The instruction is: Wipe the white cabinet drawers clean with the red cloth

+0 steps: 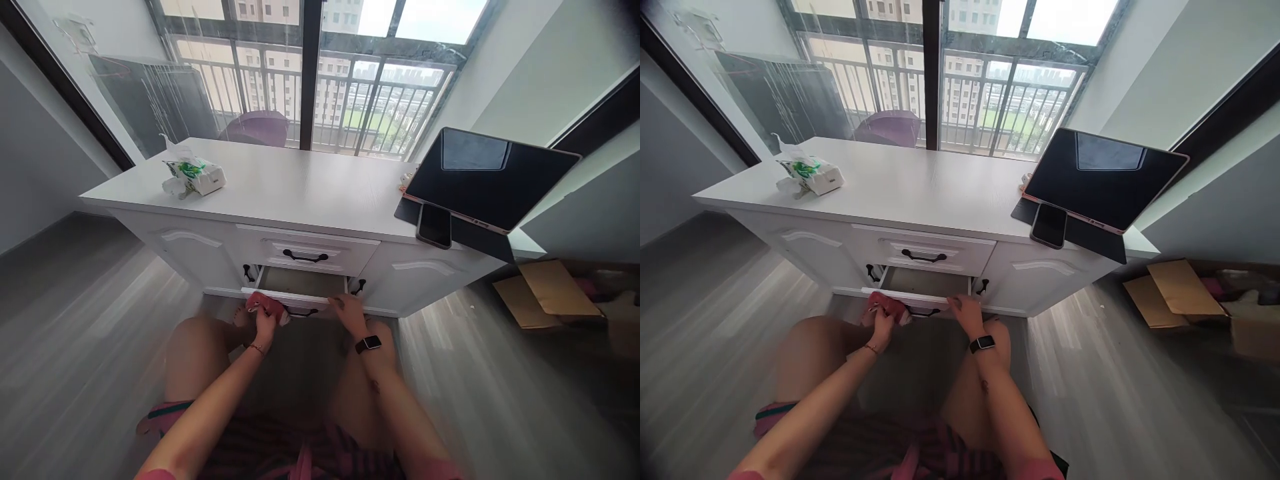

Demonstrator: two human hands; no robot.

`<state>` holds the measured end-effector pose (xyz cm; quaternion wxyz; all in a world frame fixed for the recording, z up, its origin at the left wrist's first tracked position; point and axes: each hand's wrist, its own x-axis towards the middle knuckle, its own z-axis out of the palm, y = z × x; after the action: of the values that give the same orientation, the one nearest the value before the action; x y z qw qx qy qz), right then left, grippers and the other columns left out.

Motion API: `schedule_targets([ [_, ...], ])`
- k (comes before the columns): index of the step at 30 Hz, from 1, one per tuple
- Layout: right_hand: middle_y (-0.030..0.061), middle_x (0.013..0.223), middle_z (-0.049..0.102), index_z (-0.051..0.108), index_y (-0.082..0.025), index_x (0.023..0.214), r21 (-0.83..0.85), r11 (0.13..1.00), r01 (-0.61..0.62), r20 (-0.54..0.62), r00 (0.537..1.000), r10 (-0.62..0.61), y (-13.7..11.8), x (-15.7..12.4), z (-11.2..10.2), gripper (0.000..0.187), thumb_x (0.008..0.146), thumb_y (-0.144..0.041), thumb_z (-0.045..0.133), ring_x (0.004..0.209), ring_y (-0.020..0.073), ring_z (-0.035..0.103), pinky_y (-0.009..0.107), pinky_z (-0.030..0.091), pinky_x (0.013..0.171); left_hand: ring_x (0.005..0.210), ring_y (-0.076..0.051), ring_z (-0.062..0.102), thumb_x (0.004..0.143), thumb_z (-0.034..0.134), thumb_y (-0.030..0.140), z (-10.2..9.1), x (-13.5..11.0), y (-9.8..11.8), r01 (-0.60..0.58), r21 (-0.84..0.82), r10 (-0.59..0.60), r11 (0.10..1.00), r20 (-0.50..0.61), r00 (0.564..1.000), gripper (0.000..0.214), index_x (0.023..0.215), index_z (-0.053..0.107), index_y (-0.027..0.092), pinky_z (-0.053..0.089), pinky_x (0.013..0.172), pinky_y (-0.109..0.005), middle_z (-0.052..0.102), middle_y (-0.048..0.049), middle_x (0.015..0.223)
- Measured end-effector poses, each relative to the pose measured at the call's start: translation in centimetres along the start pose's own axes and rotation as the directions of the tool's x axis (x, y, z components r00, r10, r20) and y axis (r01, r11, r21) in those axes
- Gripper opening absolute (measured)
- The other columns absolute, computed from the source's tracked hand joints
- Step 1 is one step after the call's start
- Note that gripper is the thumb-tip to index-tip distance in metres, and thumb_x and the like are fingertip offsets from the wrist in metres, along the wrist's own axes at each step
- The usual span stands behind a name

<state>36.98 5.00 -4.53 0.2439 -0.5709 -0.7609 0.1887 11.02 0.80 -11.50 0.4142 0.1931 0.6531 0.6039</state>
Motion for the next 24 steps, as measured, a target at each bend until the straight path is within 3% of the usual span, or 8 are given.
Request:
schedule_targets([
  [6, 0.0085, 0.092, 0.071, 0.070, -0.017, 0.091, -0.015, 1.000, 0.000, -0.042, 0.999, -0.001, -0.2, -0.1, 0.4, 0.039, 0.093, -0.045, 0.043, 0.087, 0.0226, 0.064, 0.034, 0.045, 0.079, 0.087, -0.022, 0.060, 0.055, 0.073, 0.007, 2.8, -3.1, 1.3, 0.038, 0.006, -0.039, 0.999, 0.141, 0.989, 0.032, 0.080, 0.058, 0.020, 0.043, 0.091, -0.037, 0.063, -0.0015, 0.078],
  [9, 0.0091, 0.092, 0.071, 0.069, -0.017, 0.093, -0.021, 1.000, 0.001, -0.045, 0.999, -0.002, -0.1, -0.2, 0.4, 0.038, 0.093, -0.043, 0.043, 0.088, 0.0224, 0.064, 0.034, 0.044, 0.081, 0.090, -0.023, 0.062, 0.055, 0.074, 0.008, 4.8, -4.3, 1.1, 0.094, -0.035, -0.083, 0.995, 0.234, 0.969, 0.034, 0.084, 0.060, 0.018, 0.044, 0.090, -0.038, 0.066, -0.0064, 0.088],
  [13, 0.0100, 0.097, 0.069, 0.068, -0.017, 0.097, -0.053, 0.998, 0.038, -0.079, 0.996, -0.042, -0.6, -0.4, 0.5, 0.033, 0.094, -0.039, 0.044, 0.094, 0.0226, 0.061, 0.035, 0.044, 0.085, 0.091, -0.023, 0.063, 0.054, 0.076, 0.007, 6.2, -4.9, 0.4, 0.167, -0.069, -0.144, 0.984, 0.261, 0.955, 0.037, 0.086, 0.060, 0.017, 0.044, 0.091, -0.039, 0.066, -0.0085, 0.093],
  [16, 0.0096, 0.103, 0.067, 0.067, -0.019, 0.099, -0.104, 0.984, 0.147, -0.035, 0.988, -0.151, -1.5, -0.6, 1.2, 0.029, 0.095, -0.033, 0.043, 0.100, 0.0230, 0.059, 0.036, 0.043, 0.088, 0.091, -0.021, 0.063, 0.053, 0.077, 0.008, 5.3, -4.6, 0.8, 0.183, -0.087, -0.153, 0.979, 0.272, 0.950, 0.040, 0.089, 0.062, 0.017, 0.044, 0.091, -0.038, 0.067, -0.0076, 0.094],
  [18, 0.0079, 0.103, 0.067, 0.067, -0.021, 0.101, -0.118, 0.970, 0.210, 0.107, 0.974, -0.198, -2.3, -0.7, 2.0, 0.026, 0.095, -0.029, 0.042, 0.097, 0.0219, 0.060, 0.033, 0.044, 0.084, 0.089, -0.020, 0.063, 0.053, 0.078, 0.012, 3.9, -4.1, 1.8, 0.169, -0.108, -0.132, 0.980, 0.287, 0.949, 0.042, 0.092, 0.063, 0.017, 0.045, 0.089, -0.037, 0.068, -0.0068, 0.094],
  [21, 0.0065, 0.109, 0.067, 0.064, -0.023, 0.112, -0.102, 0.959, 0.264, 0.339, 0.915, -0.216, -3.4, -0.6, 3.8, 0.028, 0.091, -0.021, 0.046, 0.093, 0.0206, 0.064, 0.029, 0.047, 0.078, 0.083, -0.020, 0.063, 0.050, 0.078, 0.015, 1.1, -3.3, 4.1, 0.125, -0.093, -0.092, 0.988, 0.299, 0.950, 0.041, 0.088, 0.065, 0.016, 0.047, 0.082, -0.033, 0.069, -0.0053, 0.088],
  [24, 0.0058, 0.117, 0.066, 0.058, -0.027, 0.124, -0.064, 0.957, 0.285, 0.426, 0.874, -0.232, -4.4, -0.2, 5.5, 0.039, 0.087, -0.020, 0.052, 0.096, 0.0211, 0.065, 0.029, 0.047, 0.079, 0.075, -0.019, 0.062, 0.046, 0.077, 0.012, -1.7, -2.4, 6.5, 0.143, -0.054, -0.114, 0.988, 0.362, 0.925, 0.036, 0.081, 0.067, 0.016, 0.047, 0.074, -0.030, 0.070, -0.0046, 0.080],
])
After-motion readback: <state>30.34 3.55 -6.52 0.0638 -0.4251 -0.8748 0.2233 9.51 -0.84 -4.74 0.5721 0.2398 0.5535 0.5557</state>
